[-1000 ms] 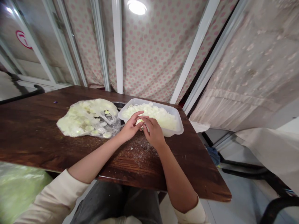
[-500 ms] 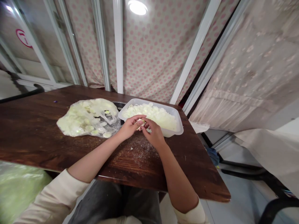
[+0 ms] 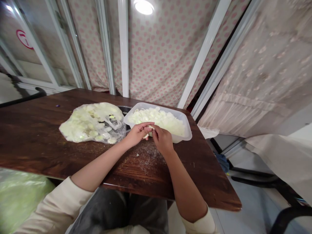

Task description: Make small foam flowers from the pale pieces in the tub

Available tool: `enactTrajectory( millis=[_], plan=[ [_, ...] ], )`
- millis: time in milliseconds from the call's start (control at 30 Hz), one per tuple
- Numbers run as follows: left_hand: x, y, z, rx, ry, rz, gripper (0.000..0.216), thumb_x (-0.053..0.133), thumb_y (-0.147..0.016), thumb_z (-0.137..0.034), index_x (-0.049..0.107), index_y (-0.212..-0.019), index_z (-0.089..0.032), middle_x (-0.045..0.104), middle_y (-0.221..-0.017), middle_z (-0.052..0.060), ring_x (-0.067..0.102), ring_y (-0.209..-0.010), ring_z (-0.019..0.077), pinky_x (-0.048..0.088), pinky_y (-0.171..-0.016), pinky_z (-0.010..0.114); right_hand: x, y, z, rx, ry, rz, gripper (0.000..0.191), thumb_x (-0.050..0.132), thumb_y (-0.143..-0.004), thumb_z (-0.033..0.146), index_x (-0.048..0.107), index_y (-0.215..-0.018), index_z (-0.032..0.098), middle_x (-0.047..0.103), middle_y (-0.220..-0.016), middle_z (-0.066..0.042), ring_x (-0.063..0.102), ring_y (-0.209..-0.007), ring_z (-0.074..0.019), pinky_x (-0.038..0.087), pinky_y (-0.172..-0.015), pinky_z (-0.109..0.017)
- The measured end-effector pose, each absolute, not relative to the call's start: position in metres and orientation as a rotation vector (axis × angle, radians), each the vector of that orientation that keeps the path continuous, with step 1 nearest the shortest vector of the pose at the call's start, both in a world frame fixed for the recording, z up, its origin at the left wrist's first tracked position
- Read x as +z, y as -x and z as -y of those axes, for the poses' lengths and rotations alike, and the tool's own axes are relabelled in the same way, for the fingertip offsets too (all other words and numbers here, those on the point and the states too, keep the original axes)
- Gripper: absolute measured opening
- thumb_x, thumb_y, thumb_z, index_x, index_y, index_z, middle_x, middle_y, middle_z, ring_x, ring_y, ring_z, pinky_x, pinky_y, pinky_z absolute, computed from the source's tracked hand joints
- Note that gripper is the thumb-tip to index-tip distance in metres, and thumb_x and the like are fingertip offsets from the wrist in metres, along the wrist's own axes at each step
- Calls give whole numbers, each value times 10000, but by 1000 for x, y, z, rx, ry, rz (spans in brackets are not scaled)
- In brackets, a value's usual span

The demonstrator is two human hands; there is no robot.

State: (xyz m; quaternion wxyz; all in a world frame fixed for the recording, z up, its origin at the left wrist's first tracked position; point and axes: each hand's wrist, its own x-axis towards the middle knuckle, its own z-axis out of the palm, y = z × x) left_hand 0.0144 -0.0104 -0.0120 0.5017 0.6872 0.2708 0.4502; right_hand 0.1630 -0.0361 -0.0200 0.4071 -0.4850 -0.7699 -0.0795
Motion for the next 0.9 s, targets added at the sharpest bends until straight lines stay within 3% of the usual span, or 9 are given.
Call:
enactTrajectory(
  millis=[133, 267, 367, 500, 733, 900],
  plan=[
    [-15, -13, 10, 1154, -1883, -789, 387, 595, -750, -300, 527, -1108, -168, 619, -924, 51, 537, -503, 78, 480, -577, 278, -17, -162, 37, -80, 1276, 1871, 282, 338, -883, 285, 577, -974, 166, 607, -646, -41, 561, -562, -165, 404, -564, -258],
    [-14, -12, 10, 1342, -2034, -856, 226, 575, -763, -322, 579, -923, -162, 639, -868, 52, 598, -771, 156, 475, -737, 308, -16, -161, 35, -63, 1218, 1876, 257, 355, -881, 267, 591, -903, 167, 583, -648, -38, 546, -595, -163, 409, -592, -265],
    [-12, -12, 11, 1374, -2081, -879, 153, 545, -776, -285, 582, -853, -158, 639, -833, 47, 584, -806, 157, 456, -770, 305, -17, -161, 33, -52, 1142, 1818, 201, 417, -861, 274, 591, -838, 176, 573, -703, -39, 535, -641, -156, 418, -612, -265],
    [-12, -12, 11, 1370, -2096, -855, 121, 492, -797, -244, 557, -822, -146, 607, -801, 33, 554, -762, 131, 434, -729, 264, -20, -160, 28, 79, 1100, 1692, 161, 496, -824, 313, 563, -765, 179, 524, -734, -25, 511, -657, -140, 417, -592, -254],
    [-15, -17, 13, 1159, -1844, -722, 209, 366, -866, -344, 463, -872, -158, 476, -596, -32, 457, -543, 89, 378, -556, 216, -22, -158, 25, 482, 1047, 1637, 239, 441, -839, 397, 503, -750, 183, 473, -670, 9, 491, -602, -122, 400, -599, -263],
    [-13, -18, 16, 988, -1560, -533, 254, 423, -833, -425, 403, -814, -172, 466, -638, -38, 432, -501, 68, 336, -470, 189, -19, -156, 29, 654, 969, 1606, 266, 431, -844, 411, 480, -707, 189, 460, -606, 26, 468, -582, -113, 391, -581, -246]
  ],
)
